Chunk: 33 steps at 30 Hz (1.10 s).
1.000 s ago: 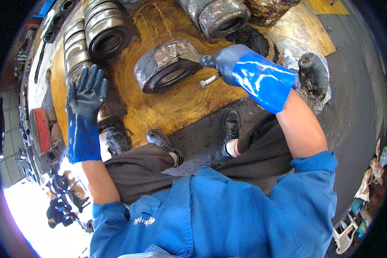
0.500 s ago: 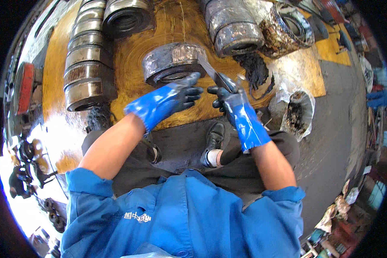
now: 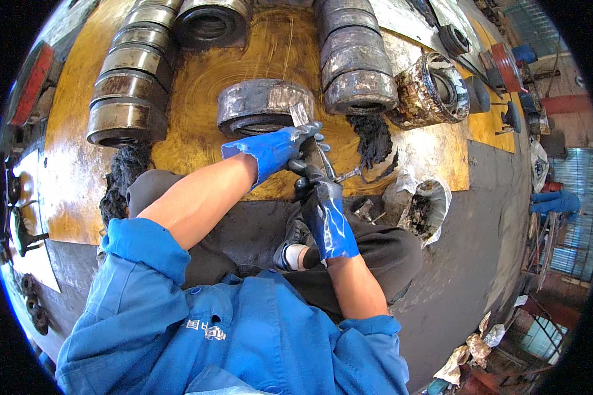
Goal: The person sits on the floor and cleans cylindrical metal parts using a dark cloth. They wipe the parts individually, then clean the yellow work surface, and finally use a small metal tool to scrape residue from the parts.
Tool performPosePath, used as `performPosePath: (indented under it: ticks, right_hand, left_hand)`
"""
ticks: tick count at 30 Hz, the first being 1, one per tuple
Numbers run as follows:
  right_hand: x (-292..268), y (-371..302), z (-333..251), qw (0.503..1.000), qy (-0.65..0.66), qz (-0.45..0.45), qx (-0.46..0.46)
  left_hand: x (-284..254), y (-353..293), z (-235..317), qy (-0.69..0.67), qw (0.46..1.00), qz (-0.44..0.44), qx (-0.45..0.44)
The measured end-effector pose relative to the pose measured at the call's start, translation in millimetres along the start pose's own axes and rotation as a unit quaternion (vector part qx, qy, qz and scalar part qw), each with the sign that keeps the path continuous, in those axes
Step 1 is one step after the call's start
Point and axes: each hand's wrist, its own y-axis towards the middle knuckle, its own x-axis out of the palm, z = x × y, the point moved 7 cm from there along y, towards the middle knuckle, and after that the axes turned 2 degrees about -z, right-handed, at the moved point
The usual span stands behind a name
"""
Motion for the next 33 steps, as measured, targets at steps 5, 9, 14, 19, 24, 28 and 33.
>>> performPosePath:
  ticks: [5,9,14,19,24,28,33]
  right_hand:
    - [9,-7,-12,0.988,-0.099,-0.060,-0.097]
    - [10,-7,5,0.993,-0.110,-0.038,0.015]
    - [18,-23,-2,0.986,-0.155,-0.039,-0.041]
    - [35,-24,-2,0.968,-0.194,-0.091,-0.133]
    - [59,-29,5,0.962,-0.196,-0.147,-0.117]
    - [35,-22,-4,0.964,-0.208,-0.101,-0.130]
    - [44,-22,2,0.956,-0.220,-0.135,-0.140]
  left_hand:
    - [-8,9,-10,-0.049,0.998,0.033,-0.019]
    - [-26,7,-23,-0.126,0.988,0.076,-0.046]
    - [-22,-8,-17,-0.175,0.981,0.071,-0.044]
    - [-14,-24,-1,-0.191,0.976,0.080,-0.068]
    - [-47,1,-41,-0.254,0.959,0.103,-0.075]
    - [-20,8,-22,-0.178,0.983,0.026,-0.029]
    - [-24,6,-35,-0.266,0.958,0.100,-0.046]
